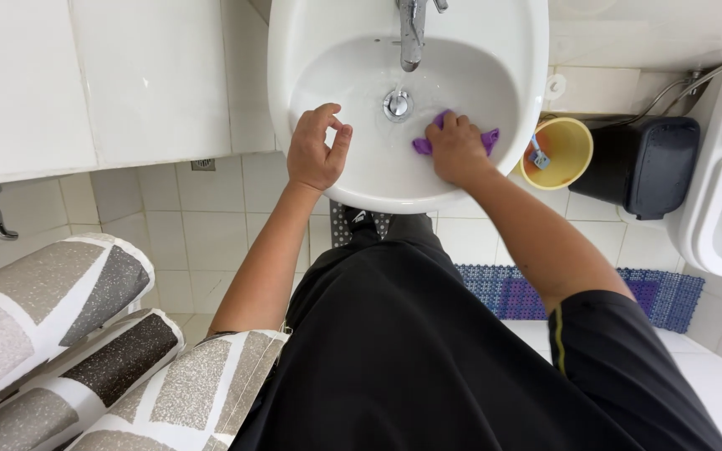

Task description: The person cleans a white bathroom sink using a purple cloth. They wipe the basin, faucet, and surrounding surfaces, repeatedly rinsing and wringing the cloth under running water to remove dirt.

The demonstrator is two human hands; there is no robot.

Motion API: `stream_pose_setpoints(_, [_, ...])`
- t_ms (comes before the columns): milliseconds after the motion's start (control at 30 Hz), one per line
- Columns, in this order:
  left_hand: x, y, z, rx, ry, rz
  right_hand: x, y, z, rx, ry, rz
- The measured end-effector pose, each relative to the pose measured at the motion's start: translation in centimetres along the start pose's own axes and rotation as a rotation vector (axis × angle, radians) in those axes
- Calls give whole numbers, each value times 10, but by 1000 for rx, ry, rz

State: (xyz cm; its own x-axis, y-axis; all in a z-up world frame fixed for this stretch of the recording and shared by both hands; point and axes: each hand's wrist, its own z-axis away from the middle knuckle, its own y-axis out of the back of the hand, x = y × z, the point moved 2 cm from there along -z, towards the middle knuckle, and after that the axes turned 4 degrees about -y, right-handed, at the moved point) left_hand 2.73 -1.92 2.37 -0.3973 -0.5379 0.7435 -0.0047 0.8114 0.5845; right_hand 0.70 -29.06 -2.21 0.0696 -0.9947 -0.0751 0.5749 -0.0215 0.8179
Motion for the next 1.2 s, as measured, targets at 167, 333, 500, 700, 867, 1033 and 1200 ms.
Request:
stream_pose_setpoints(167, [1,-3,0,-37,77,24,-85,-16,-28,20,3,-182])
stream_pose_setpoints(333, [-3,-3,2,9,-5,18,-150,-40,-60,353,246,-540])
stream_pose_setpoints(500, [-1,-3,-1,-23,-4,8,-113,-8,-5,-147,428,-748])
stream_pose_setpoints(700, [-3,-2,3,-4,-4,22,6,54,77,-205,111,-31])
stream_pose_setpoints(867, [-2,-7,4,1,1,29,58,45,91,329,187,86])
stream_pose_setpoints(1033, [-1,-3,3,46,34,-4,53,40,99,792,280,-187])
stream_pose_setpoints(1200, [6,-10,-1,-26,104,-22,105,45,47,832,464,-183])
